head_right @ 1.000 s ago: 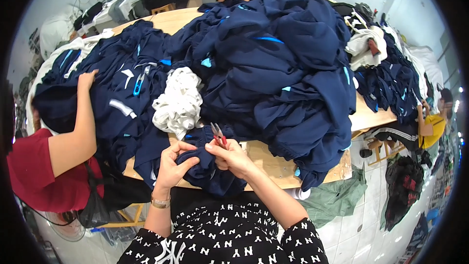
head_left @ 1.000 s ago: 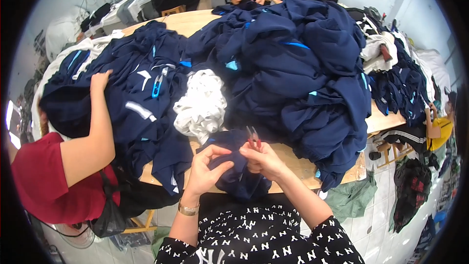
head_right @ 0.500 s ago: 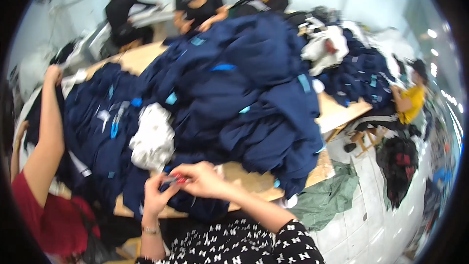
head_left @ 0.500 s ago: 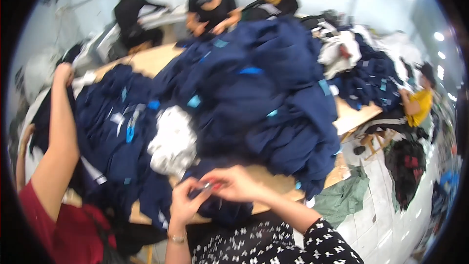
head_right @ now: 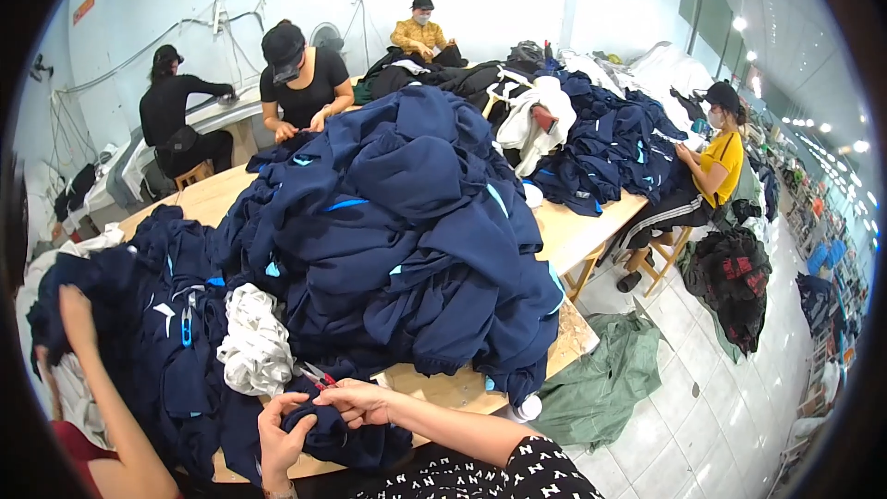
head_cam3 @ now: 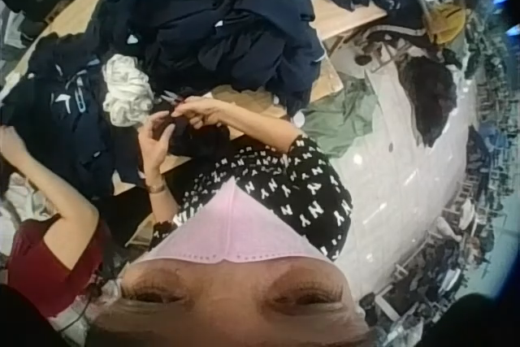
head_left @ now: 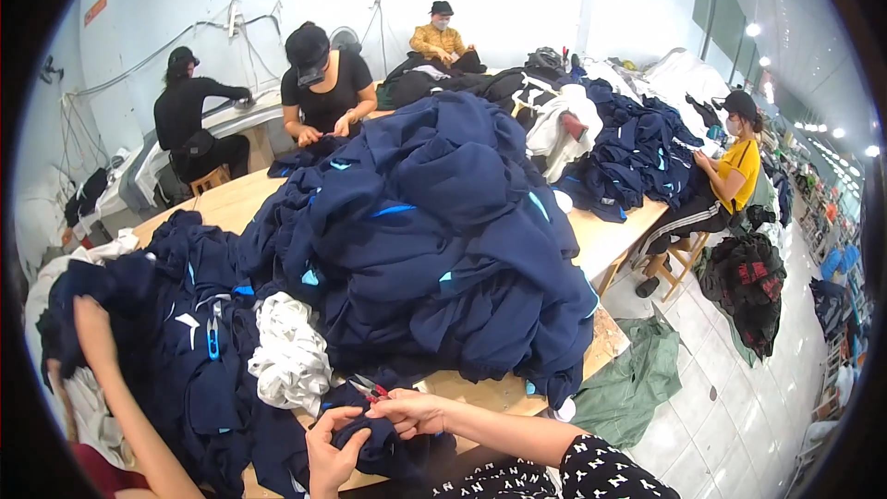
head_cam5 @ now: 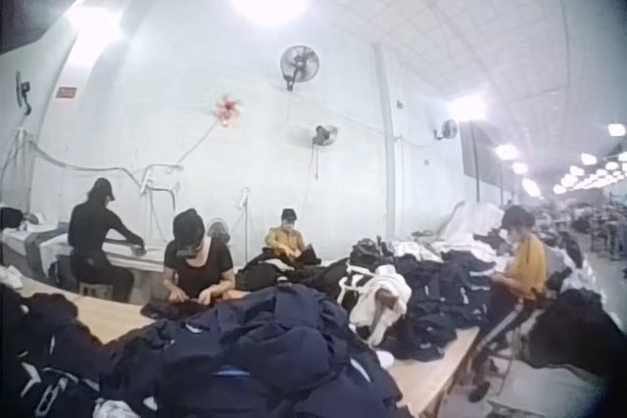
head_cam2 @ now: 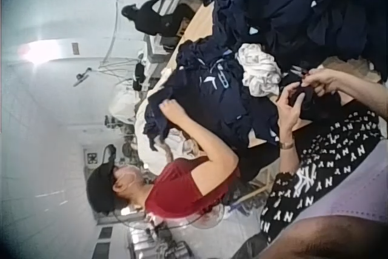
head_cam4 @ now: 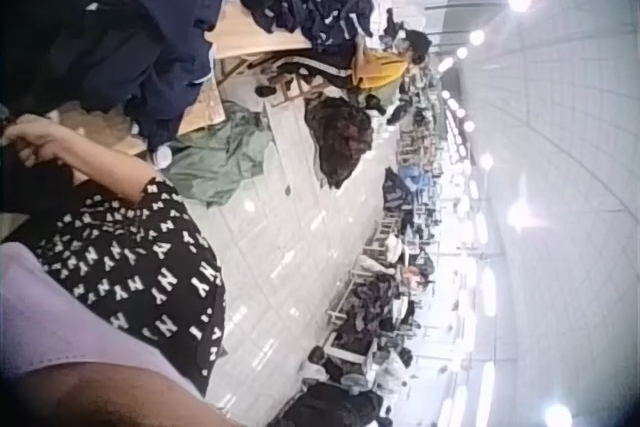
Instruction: Trimming loose threads from navy blue garments using small thread snips.
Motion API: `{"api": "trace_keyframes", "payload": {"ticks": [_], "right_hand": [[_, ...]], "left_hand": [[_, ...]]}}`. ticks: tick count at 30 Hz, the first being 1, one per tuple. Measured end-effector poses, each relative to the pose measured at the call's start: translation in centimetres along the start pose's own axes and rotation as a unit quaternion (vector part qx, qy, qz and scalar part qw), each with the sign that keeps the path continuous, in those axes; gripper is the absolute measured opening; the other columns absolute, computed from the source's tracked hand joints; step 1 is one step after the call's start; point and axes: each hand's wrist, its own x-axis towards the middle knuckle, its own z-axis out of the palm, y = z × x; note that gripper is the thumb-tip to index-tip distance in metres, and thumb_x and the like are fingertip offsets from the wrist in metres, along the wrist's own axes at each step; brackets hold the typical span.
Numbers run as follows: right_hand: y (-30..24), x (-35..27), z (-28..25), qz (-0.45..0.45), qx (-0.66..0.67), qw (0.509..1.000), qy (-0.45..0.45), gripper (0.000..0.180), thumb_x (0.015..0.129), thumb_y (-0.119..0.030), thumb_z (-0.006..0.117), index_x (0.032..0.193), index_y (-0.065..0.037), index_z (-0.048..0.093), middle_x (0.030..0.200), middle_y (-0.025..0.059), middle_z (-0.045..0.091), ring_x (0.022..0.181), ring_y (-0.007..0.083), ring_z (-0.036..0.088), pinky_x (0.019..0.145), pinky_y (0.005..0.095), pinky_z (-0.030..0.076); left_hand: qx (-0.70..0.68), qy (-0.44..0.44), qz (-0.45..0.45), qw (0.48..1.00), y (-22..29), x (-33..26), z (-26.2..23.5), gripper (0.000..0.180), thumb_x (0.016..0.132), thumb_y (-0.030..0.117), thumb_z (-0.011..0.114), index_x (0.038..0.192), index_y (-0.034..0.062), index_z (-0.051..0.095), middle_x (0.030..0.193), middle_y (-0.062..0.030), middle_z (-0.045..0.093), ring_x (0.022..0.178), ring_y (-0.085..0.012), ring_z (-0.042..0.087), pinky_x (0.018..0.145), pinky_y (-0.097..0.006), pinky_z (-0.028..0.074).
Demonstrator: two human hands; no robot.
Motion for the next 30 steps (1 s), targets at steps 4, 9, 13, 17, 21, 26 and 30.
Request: {"api": "trace_keyframes", "payload": {"ticks": [4, 9, 13, 17, 21, 26, 30], "right_hand": [[-0.5, 0.2, -0.3, 0.051, 0.039, 0.998, -0.002, 0.030, 0.086, -0.022, 0.062, 0.062, -0.018, 0.046, 0.048, -0.0116, 0.024, 0.038, 0.0020, 0.022, 0.038, 0.0208, 0.018], [-1.8, -1.1, 2.1, -0.019, -0.016, 0.992, 0.120, 0.033, 0.081, -0.022, 0.068, 0.062, -0.019, 0.042, 0.048, -0.0102, 0.026, 0.036, 0.0029, 0.022, 0.035, 0.0220, 0.016], [-2.3, -1.8, 3.0, -0.069, -0.089, 0.984, 0.138, 0.030, 0.083, -0.026, 0.068, 0.069, -0.016, 0.044, 0.049, -0.0110, 0.030, 0.036, 0.0010, 0.023, 0.036, 0.0208, 0.016], [-1.5, -1.7, 3.2, -0.216, -0.209, 0.941, 0.156, 0.018, 0.089, -0.023, 0.060, 0.087, -0.006, 0.060, 0.050, -0.0093, 0.037, 0.038, 0.0005, 0.029, 0.037, 0.0207, 0.018], [-1.6, -2.2, 3.5, -0.319, -0.355, 0.867, 0.146, 0.014, 0.088, -0.012, 0.061, 0.097, -0.002, 0.063, 0.059, -0.0068, 0.049, 0.048, -0.0012, 0.036, 0.043, 0.0173, 0.025], [-1.3, -2.5, 4.4, -0.370, -0.619, 0.665, 0.194, 0.010, 0.083, -0.011, 0.065, 0.088, -0.003, 0.062, 0.061, 0.0073, 0.059, 0.053, 0.0038, 0.050, 0.051, 0.0228, 0.042], [-1.6, -2.9, 5.5, -0.390, -0.533, 0.737, 0.146, 0.009, 0.085, -0.006, 0.061, 0.092, -0.001, 0.058, 0.065, -0.0006, 0.058, 0.056, 0.0050, 0.051, 0.053, 0.0231, 0.044]], "left_hand": [[0.088, -0.013, 0.065, 0.994, -0.1, 0.8, -0.4, 0.021, 0.070, -0.004, 0.068, 0.090, -0.0022, 0.066, 0.086, -0.0104, 0.068, 0.081, -0.0174, 0.066, 0.073, -0.027, 0.050], [0.049, 0.002, 0.035, 0.998, -0.7, 1.5, -0.4, 0.020, 0.072, -0.001, 0.070, 0.091, -0.0030, 0.065, 0.089, -0.0100, 0.068, 0.082, -0.0148, 0.064, 0.076, -0.026, 0.050], [-0.043, -0.015, -0.017, 0.999, -1.2, 1.7, -0.7, 0.019, 0.074, -0.002, 0.070, 0.092, -0.0040, 0.065, 0.090, -0.0082, 0.067, 0.083, -0.0116, 0.062, 0.077, -0.025, 0.050], [-0.087, -0.018, -0.039, 0.995, -1.6, 1.0, -1.1, 0.018, 0.075, -0.004, 0.068, 0.092, -0.0051, 0.064, 0.093, -0.0084, 0.066, 0.086, -0.0111, 0.061, 0.079, -0.024, 0.049], [-0.080, -0.027, -0.040, 0.996, -1.2, 0.8, -1.0, 0.017, 0.075, -0.004, 0.067, 0.092, -0.0055, 0.063, 0.093, -0.0088, 0.066, 0.086, -0.0111, 0.061, 0.079, -0.024, 0.049], [-0.052, -0.012, -0.025, 0.998, -0.8, 0.7, -0.7, 0.017, 0.076, -0.002, 0.068, 0.092, -0.0047, 0.064, 0.092, -0.0083, 0.067, 0.085, -0.0113, 0.062, 0.078, -0.024, 0.050], [0.023, -0.001, -0.026, 0.999, -0.1, 0.8, -0.6, 0.017, 0.076, -0.002, 0.068, 0.092, -0.0038, 0.065, 0.091, -0.0073, 0.067, 0.084, -0.0113, 0.062, 0.078, -0.024, 0.050]]}}
